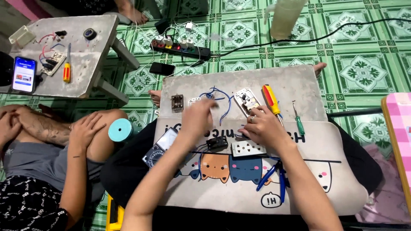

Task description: Assembling and wiring electrical switch and socket components on a small board using hand tools.

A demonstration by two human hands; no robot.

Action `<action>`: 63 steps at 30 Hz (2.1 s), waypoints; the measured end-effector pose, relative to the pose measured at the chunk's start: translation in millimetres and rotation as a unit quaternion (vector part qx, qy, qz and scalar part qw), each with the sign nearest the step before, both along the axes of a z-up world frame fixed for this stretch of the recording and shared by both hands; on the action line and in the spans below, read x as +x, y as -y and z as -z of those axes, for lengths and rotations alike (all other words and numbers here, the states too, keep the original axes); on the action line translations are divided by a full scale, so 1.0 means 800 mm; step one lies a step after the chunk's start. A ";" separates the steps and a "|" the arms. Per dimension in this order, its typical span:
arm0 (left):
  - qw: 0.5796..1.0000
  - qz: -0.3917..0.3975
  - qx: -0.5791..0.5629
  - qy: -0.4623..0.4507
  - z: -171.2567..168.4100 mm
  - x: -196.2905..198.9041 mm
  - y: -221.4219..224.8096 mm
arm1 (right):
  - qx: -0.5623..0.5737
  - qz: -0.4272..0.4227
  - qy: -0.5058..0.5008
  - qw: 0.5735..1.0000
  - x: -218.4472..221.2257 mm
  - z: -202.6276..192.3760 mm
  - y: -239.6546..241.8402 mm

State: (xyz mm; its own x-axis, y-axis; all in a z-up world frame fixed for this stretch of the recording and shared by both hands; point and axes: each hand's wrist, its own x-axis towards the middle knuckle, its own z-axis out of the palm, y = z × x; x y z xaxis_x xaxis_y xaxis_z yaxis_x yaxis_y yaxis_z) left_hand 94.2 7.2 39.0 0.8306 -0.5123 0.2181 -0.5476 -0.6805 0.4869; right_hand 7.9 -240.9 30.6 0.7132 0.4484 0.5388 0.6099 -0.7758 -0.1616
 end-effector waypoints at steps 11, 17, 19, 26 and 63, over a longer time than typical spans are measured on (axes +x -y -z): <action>0.938 0.118 0.279 0.169 0.057 0.136 0.015 | -0.020 0.016 -0.035 0.999 0.004 0.014 0.010; 0.987 0.101 0.122 0.042 0.003 0.150 -0.013 | -0.018 0.025 -0.054 0.998 0.002 0.009 0.009; 0.993 0.102 0.053 0.021 -0.044 0.130 -0.021 | -0.019 0.018 -0.050 0.998 0.003 0.016 0.012; 0.977 0.031 -0.206 -0.051 -0.067 0.093 -0.034 | -0.021 0.020 -0.074 0.997 0.002 0.010 0.009; 0.949 0.047 -0.310 -0.040 -0.020 -0.040 0.044 | 0.129 0.064 0.161 0.976 -0.003 0.010 0.008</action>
State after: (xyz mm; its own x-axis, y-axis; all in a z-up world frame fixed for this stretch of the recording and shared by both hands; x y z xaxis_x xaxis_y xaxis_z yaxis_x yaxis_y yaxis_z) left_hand 62.1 -28.0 55.2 0.8143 -0.3783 0.4403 -0.5364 -0.2002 0.8199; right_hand 5.8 -247.3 22.5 0.5292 0.1870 0.8276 0.5628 -0.8074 -0.1774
